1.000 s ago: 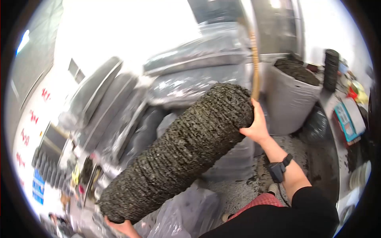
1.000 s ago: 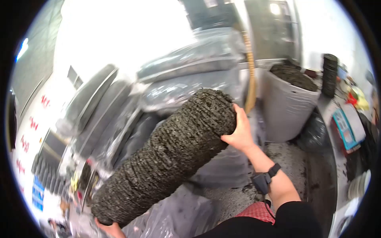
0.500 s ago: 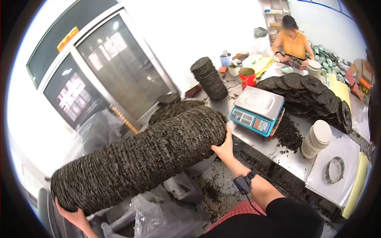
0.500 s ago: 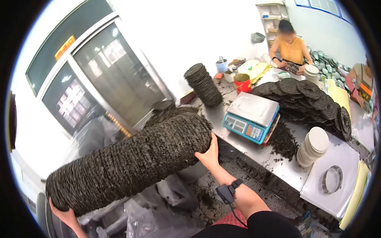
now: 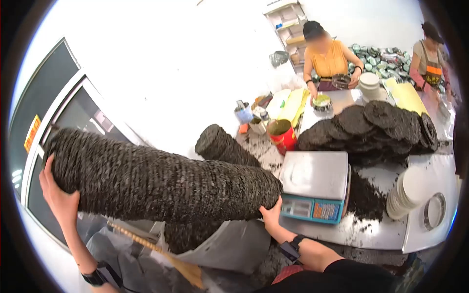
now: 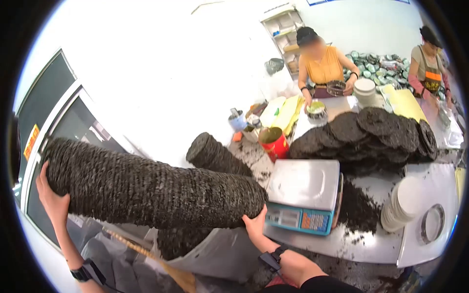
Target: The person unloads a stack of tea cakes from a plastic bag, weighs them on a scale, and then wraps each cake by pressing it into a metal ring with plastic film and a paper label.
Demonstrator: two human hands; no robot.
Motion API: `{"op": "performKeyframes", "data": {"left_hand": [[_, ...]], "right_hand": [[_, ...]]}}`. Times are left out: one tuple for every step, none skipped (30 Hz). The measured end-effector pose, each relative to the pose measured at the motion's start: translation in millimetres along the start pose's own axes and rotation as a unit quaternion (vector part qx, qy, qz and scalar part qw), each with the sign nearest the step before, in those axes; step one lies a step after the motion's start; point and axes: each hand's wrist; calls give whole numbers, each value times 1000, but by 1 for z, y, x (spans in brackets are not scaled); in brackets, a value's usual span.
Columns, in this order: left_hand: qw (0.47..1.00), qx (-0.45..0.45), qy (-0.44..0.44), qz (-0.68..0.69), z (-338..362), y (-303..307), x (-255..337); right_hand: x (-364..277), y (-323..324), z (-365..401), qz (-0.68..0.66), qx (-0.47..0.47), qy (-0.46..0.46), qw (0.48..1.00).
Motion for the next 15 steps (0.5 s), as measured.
{"op": "performKeyframes", "data": {"left_hand": [[1000, 8, -26, 10, -18, -32, 14], [998, 12, -56, 19, -37, -61, 27], [996, 18, -80, 23, -58, -88, 37], [994, 23, -108, 28, -78, -114, 47], [994, 15, -97, 44, -98, -131, 57], [989, 42, -133, 40, -117, -154, 74], [988, 41, -141, 45, -132, -173, 92], [986, 45, -149, 54, -146, -191, 112], [983, 40, -165, 71, -158, -207, 132], [979, 37, -181, 87, -167, -221, 150], [974, 45, -193, 108, -174, -236, 170], [973, 39, -193, 118, -179, -250, 184], [971, 44, -200, 123, -181, -265, 200], [969, 48, -208, 127, -183, -278, 217], [968, 33, -206, 140, -186, -288, 233]], "right_hand": [[5, -12, -18, -30, 5, -61, 998], [7, -23, -31, -52, 10, -65, 996], [6, -34, -49, -77, 15, -66, 995], [7, -44, -65, -103, 23, -69, 992], [22, -54, -78, -110, 32, -49, 992], [28, -64, -85, -124, 47, -52, 990], [33, -75, -94, -137, 65, -50, 987], [37, -84, -108, -152, 86, -42, 984], [52, -90, -124, -130, 102, -34, 986], [66, -98, -140, -109, 140, -26, 984], [88, -103, -153, -92, 167, -43, 981], [106, -108, -165, -75, 189, -60, 977], [114, -109, -174, -81, 188, -85, 975], [123, -109, -182, -89, 185, -113, 972], [118, -111, -190, -106, 196, -113, 968]]}}
Point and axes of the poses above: each hand's wrist, its own z-axis away from the middle knuckle, its own y-axis out of the back of the hand, x = y × z, and after that the axes turned 3 degrees about -y, right-handed
